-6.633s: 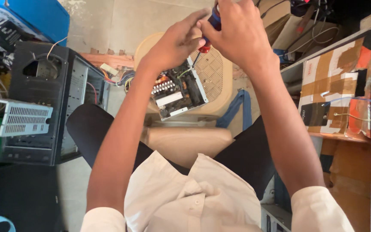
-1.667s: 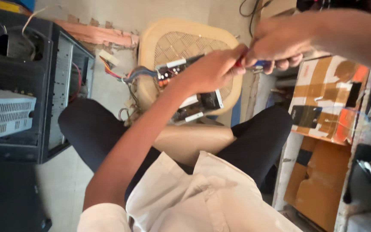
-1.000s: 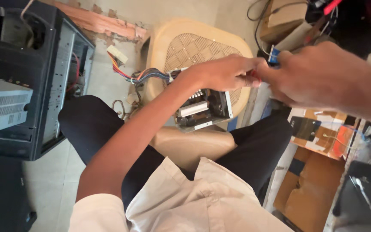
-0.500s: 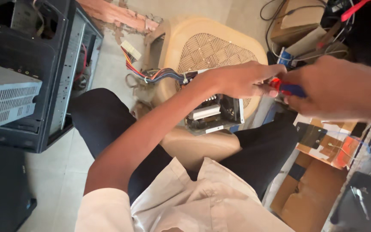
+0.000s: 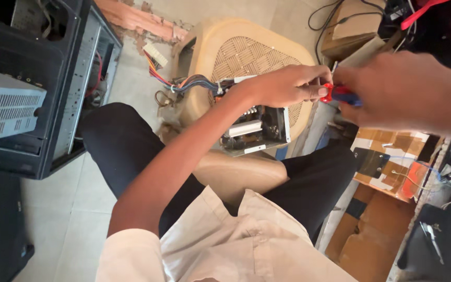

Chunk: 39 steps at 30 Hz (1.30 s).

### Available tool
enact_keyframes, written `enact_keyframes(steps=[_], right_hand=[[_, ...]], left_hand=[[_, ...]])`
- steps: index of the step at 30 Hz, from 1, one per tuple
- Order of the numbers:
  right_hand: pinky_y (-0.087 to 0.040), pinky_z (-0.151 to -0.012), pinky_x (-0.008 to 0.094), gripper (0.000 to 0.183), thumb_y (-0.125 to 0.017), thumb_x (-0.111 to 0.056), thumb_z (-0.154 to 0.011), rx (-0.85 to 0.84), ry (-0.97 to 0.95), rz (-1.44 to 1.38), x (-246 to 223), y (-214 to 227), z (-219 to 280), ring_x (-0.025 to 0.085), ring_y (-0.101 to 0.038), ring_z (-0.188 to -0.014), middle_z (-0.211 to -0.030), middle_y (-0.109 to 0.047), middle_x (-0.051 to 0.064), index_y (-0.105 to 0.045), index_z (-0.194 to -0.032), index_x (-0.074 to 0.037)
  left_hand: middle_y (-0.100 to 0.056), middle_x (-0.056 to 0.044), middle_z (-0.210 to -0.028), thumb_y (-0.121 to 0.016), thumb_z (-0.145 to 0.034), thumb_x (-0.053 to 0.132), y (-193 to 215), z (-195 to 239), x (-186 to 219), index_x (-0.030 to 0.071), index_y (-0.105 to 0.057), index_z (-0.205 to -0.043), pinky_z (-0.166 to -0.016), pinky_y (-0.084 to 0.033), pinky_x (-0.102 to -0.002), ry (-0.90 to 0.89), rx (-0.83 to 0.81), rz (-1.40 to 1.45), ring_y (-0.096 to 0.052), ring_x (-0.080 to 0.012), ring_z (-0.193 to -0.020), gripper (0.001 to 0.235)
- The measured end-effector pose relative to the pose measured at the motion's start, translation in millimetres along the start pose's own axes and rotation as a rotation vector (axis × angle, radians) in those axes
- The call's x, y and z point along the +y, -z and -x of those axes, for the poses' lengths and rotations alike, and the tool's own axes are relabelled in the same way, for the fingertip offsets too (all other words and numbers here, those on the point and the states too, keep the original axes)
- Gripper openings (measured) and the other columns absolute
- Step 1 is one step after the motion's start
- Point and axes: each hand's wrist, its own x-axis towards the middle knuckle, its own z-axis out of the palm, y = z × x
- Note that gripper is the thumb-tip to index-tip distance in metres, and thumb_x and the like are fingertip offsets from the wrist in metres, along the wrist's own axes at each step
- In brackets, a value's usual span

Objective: The person disassembles a computer power supply unit using a screwdriver, removes the metal casing, and inspects the internal components. They then reassemble the unit and secure it with screws.

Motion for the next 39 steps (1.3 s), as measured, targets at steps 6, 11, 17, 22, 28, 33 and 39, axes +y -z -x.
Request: enact_keyframes(steps=[6,11,17,22,28,33,39], right_hand=[[-0.035,-0.04,0.033,0.043,-0.072,-0.02,-0.096,-0.374,-0.392,-1.083,5,8,-6,0.018,-0.049,-0.048,-0.087,-0.073,0.019,-0.065,-0.139,-0.021],[-0.027,-0.039,0.034,0.033,-0.062,-0.022,-0.101,-0.531,-0.511,-1.304,2,8,-14,0.017,-0.038,-0.042,-0.086,-0.071,0.013,-0.068,-0.133,-0.016],[-0.019,-0.04,0.038,0.026,-0.066,-0.025,-0.101,-0.635,-0.525,-1.226,6,20,-30,0.018,-0.031,-0.04,-0.071,-0.056,0.012,-0.071,-0.126,-0.016],[-0.03,-0.042,0.039,0.045,-0.071,-0.025,-0.1,-0.653,-0.507,-1.025,11,24,-44,0.02,-0.039,-0.042,-0.07,-0.06,0.011,-0.068,-0.144,-0.038],[-0.051,-0.048,0.025,0.066,-0.068,-0.042,-0.091,-0.285,-0.064,-0.5,9,-10,-34,0.009,-0.062,-0.046,-0.068,-0.068,-0.002,-0.055,-0.155,-0.038],[-0.048,-0.041,0.029,0.084,-0.065,-0.037,-0.08,0.041,0.25,0.389,1,-38,2,0.007,-0.059,-0.046,-0.079,-0.059,-0.002,-0.039,-0.159,-0.038],[-0.042,-0.032,0.024,0.063,-0.048,-0.025,-0.099,0.158,0.424,0.638,12,-1,-20,0.005,-0.056,-0.042,-0.077,-0.056,0.006,-0.037,-0.161,-0.02]], left_hand=[[-0.071,-0.014,-0.102,-0.068,-0.094,0.023,27,24,-5,0.009,-0.062,-0.124,-0.077,-0.052,-0.046,-0.041,0.159,-0.46,-0.068,-0.0322,-0.094,0.034],[-0.07,-0.015,-0.1,-0.071,-0.084,0.009,47,23,-23,0.014,-0.067,-0.117,-0.08,-0.051,-0.049,0.224,-0.106,-0.497,-0.067,-0.0354,-0.1,0.034],[-0.072,-0.016,-0.094,-0.062,-0.082,-0.006,38,7,-44,0.009,-0.071,-0.104,-0.077,-0.054,-0.048,0.157,-0.115,-0.473,-0.071,-0.0366,-0.093,0.028],[-0.071,-0.021,-0.089,-0.063,-0.084,-0.003,33,6,-56,0.003,-0.073,-0.093,-0.073,-0.056,-0.049,0.045,-0.119,-0.564,-0.07,-0.0415,-0.089,0.015],[-0.071,-0.023,-0.09,-0.064,-0.082,0.0,30,8,-58,-0.001,-0.072,-0.086,-0.068,-0.057,-0.05,-0.009,-0.027,-0.57,-0.071,-0.0419,-0.087,0.009],[-0.071,-0.022,-0.092,-0.064,-0.081,-0.002,29,3,-56,0.001,-0.073,-0.088,-0.071,-0.057,-0.049,0.043,-0.099,-0.575,-0.071,-0.0406,-0.091,0.012],[-0.071,-0.02,-0.095,-0.064,-0.084,0.0,35,10,-50,0.004,-0.072,-0.095,-0.074,-0.055,-0.049,0.067,-0.122,-0.562,-0.07,-0.0394,-0.094,0.014]])
